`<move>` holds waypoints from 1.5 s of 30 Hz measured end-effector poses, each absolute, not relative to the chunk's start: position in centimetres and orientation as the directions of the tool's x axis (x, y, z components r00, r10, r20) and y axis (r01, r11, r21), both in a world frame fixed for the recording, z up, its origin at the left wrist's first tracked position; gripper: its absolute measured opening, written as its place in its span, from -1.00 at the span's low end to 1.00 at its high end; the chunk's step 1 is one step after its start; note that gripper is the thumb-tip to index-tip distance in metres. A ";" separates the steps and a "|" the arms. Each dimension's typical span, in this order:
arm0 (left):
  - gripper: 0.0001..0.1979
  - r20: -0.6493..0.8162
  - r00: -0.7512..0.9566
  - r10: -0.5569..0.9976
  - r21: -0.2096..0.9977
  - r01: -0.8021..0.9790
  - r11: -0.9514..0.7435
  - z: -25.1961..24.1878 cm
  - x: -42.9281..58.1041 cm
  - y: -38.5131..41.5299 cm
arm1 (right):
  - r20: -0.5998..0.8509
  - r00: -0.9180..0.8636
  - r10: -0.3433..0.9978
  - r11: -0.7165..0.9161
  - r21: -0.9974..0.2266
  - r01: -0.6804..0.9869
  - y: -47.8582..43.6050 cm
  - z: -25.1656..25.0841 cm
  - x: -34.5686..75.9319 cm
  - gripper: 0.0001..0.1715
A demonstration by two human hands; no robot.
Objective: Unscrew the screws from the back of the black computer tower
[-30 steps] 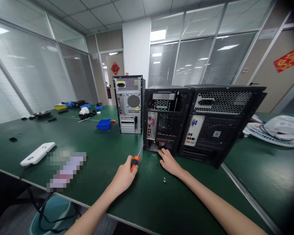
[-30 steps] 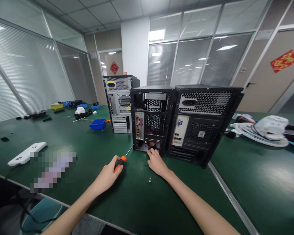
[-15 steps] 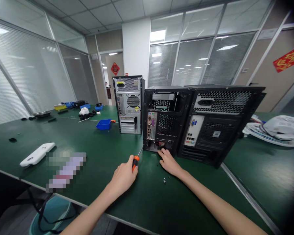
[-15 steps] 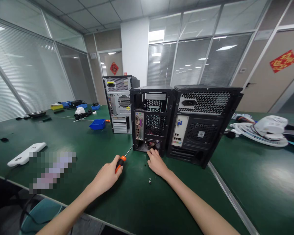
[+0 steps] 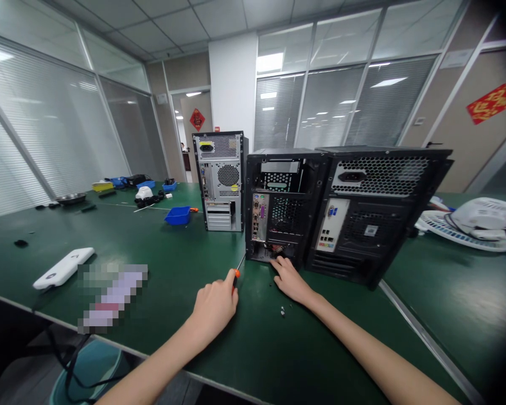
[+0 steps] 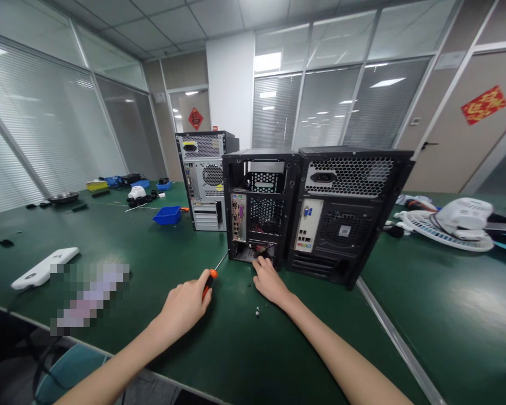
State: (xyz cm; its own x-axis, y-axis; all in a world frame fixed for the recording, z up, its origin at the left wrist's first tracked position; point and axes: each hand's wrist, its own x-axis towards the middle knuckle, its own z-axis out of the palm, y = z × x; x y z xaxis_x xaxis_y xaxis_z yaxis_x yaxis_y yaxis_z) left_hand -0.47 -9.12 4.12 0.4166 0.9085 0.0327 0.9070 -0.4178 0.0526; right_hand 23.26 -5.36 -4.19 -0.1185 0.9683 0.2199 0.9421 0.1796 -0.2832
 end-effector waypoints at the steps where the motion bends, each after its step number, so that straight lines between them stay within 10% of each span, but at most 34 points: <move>1: -0.66 0.036 0.418 0.908 0.038 0.907 -0.419 4.1 -0.4 -9.1 | 0.220 -0.119 0.968 0.180 -0.284 0.942 -5.4 -4.2 23.3 -0.40; 45: -0.48 0.071 0.539 0.839 -0.302 0.813 -0.497 3.3 0.0 -9.3 | 0.250 -0.111 0.962 0.181 -0.275 0.944 -5.1 -4.7 23.4 -0.42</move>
